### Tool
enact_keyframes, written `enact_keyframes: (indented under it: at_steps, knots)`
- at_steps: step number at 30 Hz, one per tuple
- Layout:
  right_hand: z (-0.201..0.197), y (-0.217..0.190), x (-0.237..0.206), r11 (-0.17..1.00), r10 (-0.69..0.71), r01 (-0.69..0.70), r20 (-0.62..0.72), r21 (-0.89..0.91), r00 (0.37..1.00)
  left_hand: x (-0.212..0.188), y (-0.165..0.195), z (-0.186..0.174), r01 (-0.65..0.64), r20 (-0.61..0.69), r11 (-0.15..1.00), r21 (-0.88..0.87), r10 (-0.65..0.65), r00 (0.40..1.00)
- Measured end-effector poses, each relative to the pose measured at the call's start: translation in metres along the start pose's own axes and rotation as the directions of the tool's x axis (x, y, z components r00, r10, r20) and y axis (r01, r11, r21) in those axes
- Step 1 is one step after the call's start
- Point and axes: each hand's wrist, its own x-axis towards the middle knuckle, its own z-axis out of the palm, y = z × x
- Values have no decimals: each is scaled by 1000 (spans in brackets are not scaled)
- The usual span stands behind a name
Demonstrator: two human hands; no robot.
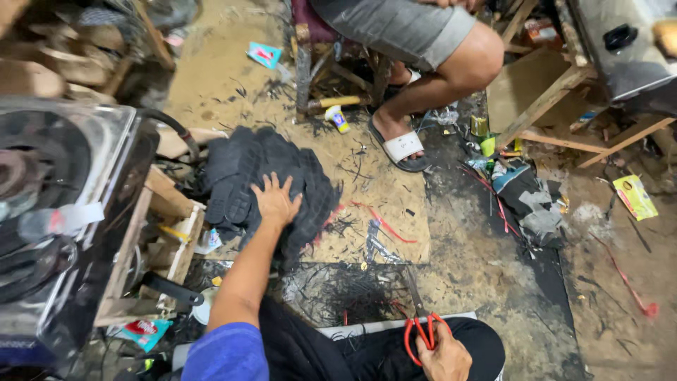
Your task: The person sits cross-legged on the floor and uses red-handled shears to trim the edges of black rubber shoe soles. They pick up soles from a nearby pile, cut along the perimeter, and place the trimmed pieces back on the pile.
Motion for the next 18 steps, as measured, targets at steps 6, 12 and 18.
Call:
enact_keyframes:
  at_steps: [6, 12, 18]
  knots:
    - [-22, 9, -28, 999, 2, -3, 35, 37, 999, -59, 29, -20, 44, -24, 997, -55, -46, 999]
    - [-32, 12, -31, 990, -52, 57, -40, 129, 998, -141, 83, -10, 104, -162, 921, -376, -176, 971]
    - [-48, 14, -35, 987, -35, 35, 0, 157, 999, -163, 102, -5, 172, 114, 677, -715, -130, 985]
